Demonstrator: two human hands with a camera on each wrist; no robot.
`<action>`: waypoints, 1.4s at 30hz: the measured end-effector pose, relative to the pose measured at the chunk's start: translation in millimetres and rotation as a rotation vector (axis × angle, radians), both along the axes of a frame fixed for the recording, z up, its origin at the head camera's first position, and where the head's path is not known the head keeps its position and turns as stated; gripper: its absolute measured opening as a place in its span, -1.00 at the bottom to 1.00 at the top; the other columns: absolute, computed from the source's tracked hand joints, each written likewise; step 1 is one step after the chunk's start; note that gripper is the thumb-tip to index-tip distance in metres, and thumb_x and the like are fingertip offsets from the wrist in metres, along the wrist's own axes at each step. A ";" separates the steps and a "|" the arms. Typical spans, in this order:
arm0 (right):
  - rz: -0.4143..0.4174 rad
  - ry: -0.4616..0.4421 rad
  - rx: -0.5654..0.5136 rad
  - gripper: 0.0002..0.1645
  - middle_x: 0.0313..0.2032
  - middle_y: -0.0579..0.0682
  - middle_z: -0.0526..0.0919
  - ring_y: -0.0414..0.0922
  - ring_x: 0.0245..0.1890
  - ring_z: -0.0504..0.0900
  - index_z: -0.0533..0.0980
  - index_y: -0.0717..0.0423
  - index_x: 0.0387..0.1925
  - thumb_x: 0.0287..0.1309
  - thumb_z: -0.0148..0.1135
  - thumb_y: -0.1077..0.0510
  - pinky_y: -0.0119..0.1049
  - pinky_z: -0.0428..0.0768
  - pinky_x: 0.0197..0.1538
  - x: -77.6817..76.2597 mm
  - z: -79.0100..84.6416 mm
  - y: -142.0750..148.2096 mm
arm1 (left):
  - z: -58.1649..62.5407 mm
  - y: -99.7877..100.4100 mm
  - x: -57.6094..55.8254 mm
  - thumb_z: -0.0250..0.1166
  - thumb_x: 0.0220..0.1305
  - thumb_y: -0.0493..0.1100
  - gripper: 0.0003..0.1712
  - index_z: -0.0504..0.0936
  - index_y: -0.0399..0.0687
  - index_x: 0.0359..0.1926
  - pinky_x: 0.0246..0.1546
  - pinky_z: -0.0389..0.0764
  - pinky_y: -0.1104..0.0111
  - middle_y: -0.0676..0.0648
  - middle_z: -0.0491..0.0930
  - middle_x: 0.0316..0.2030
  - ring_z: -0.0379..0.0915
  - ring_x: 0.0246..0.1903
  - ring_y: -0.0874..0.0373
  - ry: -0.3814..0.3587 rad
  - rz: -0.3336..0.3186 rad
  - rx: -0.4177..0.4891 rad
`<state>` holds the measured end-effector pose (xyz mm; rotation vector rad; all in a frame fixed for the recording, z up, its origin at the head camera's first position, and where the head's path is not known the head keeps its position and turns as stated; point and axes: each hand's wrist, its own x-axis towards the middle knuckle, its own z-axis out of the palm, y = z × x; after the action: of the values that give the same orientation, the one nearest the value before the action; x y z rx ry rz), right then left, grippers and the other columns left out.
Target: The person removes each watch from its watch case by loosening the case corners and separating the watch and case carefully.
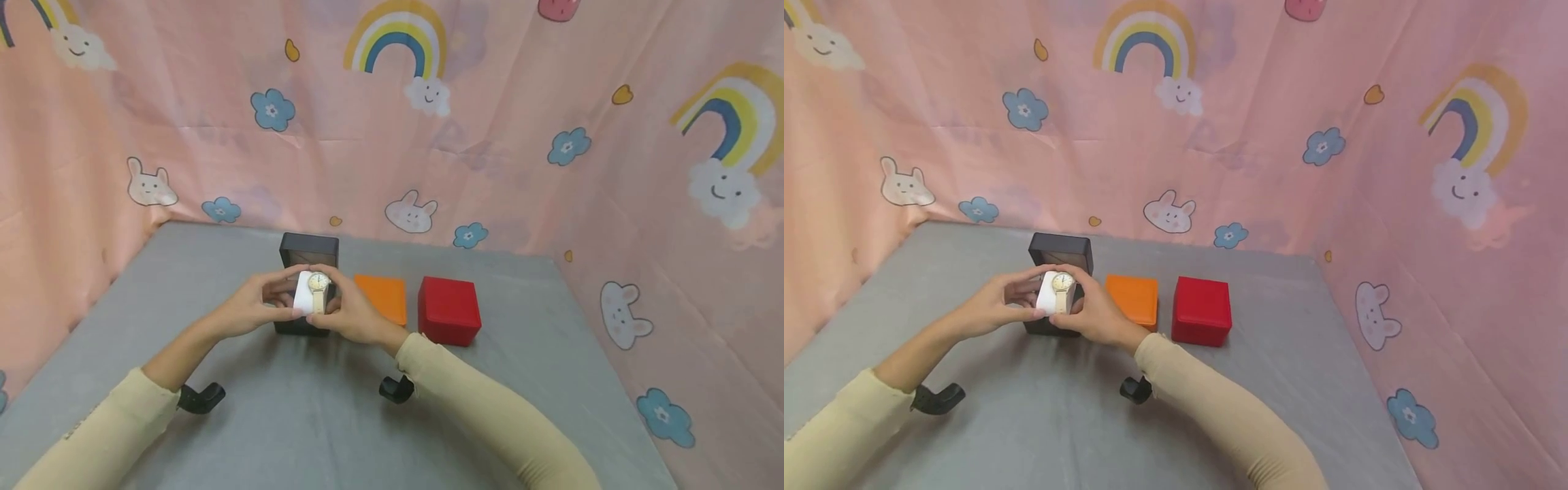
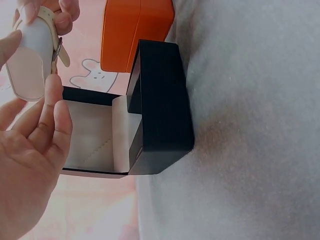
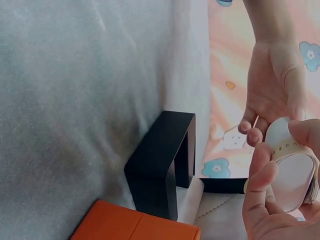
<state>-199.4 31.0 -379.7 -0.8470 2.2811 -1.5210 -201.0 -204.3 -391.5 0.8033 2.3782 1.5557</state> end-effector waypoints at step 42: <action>0.121 -0.084 -0.045 -0.04 0.39 0.16 0.30 -0.17 -0.54 0.60 0.17 -0.01 0.50 0.15 0.38 0.38 -0.42 0.57 -0.34 -3.0 -4.1 4.4 | 3.2 -10.5 1.6 0.38 0.26 -0.31 -0.15 0.24 -0.14 0.53 -0.19 0.67 0.34 -0.38 0.56 0.18 0.62 -0.26 0.14 -0.057 -0.079 0.003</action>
<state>-202.4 35.4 -383.8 -0.8978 2.1040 -1.5306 -199.3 -214.9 -388.3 0.8315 2.2767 1.5303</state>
